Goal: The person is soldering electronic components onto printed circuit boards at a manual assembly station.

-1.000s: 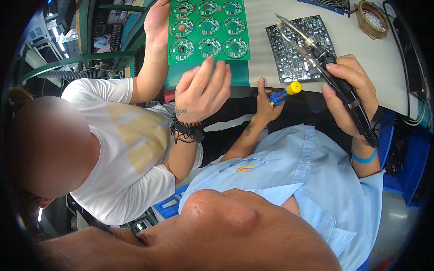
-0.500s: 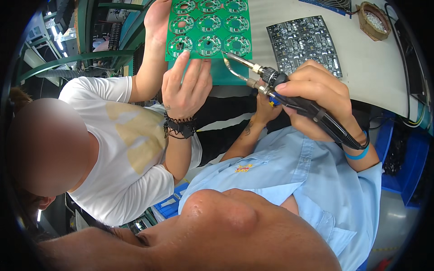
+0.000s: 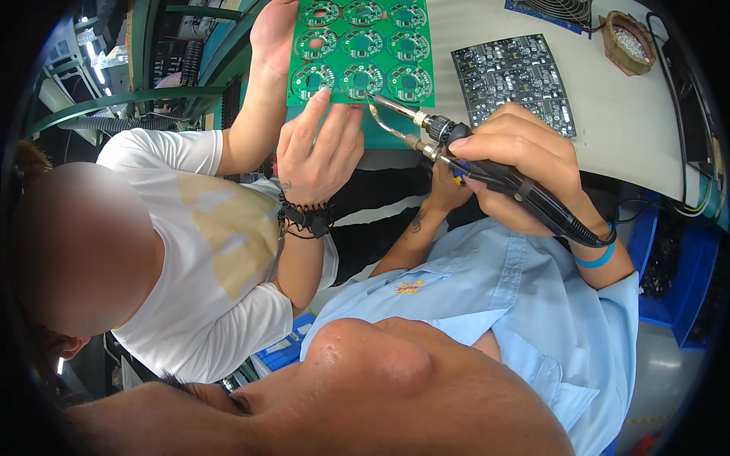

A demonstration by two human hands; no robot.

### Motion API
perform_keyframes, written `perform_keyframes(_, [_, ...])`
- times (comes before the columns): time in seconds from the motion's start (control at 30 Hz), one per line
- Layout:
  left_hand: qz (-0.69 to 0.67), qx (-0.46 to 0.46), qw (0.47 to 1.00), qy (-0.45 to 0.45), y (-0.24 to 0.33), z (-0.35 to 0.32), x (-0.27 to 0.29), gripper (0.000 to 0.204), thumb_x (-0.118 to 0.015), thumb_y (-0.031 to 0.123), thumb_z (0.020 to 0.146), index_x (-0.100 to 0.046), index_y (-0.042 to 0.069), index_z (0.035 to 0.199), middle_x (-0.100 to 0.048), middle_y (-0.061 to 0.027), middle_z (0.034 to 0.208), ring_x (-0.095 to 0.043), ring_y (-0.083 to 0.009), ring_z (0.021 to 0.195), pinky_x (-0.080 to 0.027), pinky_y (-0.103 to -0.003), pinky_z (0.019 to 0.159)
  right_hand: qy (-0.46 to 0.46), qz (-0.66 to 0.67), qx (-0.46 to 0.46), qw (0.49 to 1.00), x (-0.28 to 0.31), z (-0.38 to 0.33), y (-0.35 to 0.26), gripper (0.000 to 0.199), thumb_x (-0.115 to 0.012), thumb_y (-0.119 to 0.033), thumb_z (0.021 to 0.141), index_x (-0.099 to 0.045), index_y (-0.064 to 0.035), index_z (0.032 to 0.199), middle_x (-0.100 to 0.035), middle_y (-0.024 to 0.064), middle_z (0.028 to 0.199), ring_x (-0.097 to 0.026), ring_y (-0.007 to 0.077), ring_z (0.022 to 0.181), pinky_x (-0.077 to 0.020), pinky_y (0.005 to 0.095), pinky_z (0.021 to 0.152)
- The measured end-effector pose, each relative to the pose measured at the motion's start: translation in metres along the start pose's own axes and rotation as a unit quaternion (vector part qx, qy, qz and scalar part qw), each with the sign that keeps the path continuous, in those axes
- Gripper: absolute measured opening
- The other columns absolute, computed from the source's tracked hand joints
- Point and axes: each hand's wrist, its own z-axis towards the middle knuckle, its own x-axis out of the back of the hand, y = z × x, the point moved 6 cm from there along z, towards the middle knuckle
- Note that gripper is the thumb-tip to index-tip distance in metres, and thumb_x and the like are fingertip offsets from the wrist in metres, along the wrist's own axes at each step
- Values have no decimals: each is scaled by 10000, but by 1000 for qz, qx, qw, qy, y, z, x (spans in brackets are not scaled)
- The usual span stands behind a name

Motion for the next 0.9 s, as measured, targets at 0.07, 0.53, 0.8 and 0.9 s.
perform_keyframes(0.07, [5,-1,1000,0,-1,0,0,911,-741,27,738,-194,-65,1461,-703,-130,823,-673,-250,615,-466,-323,497,-2,-1,0,1000,-1,-1,1,399,-676,59,649,-658,-8,1042,-636,133,861,-539,260,740,-474,384,726])
perform_keyframes(0.53, [24,-35,998,41,-13,-7,-5,934,-731,7,733,-174,-53,1480,-690,-139,803,-652,-241,600,-469,-317,498,33,-28,14,999,22,-3,-2,422,-682,81,647,-673,8,1063,-653,127,878,-552,236,739,-483,343,722])
perform_keyframes(0.8, [10,21,1000,19,-21,-10,-11,946,-713,-3,743,-146,-40,1499,-683,-150,810,-639,-248,599,-478,-330,509,74,-82,-24,994,64,-30,12,465,-652,77,673,-628,28,1136,-645,147,933,-538,236,765,-469,343,748])
perform_keyframes(0.9, [15,6,999,29,-21,-11,-6,943,-710,-3,745,-142,-41,1498,-681,-150,808,-642,-252,603,-481,-333,513,94,-166,-59,980,84,-52,7,443,-650,74,735,-611,34,1174,-646,169,997,-583,255,822,-483,339,800])
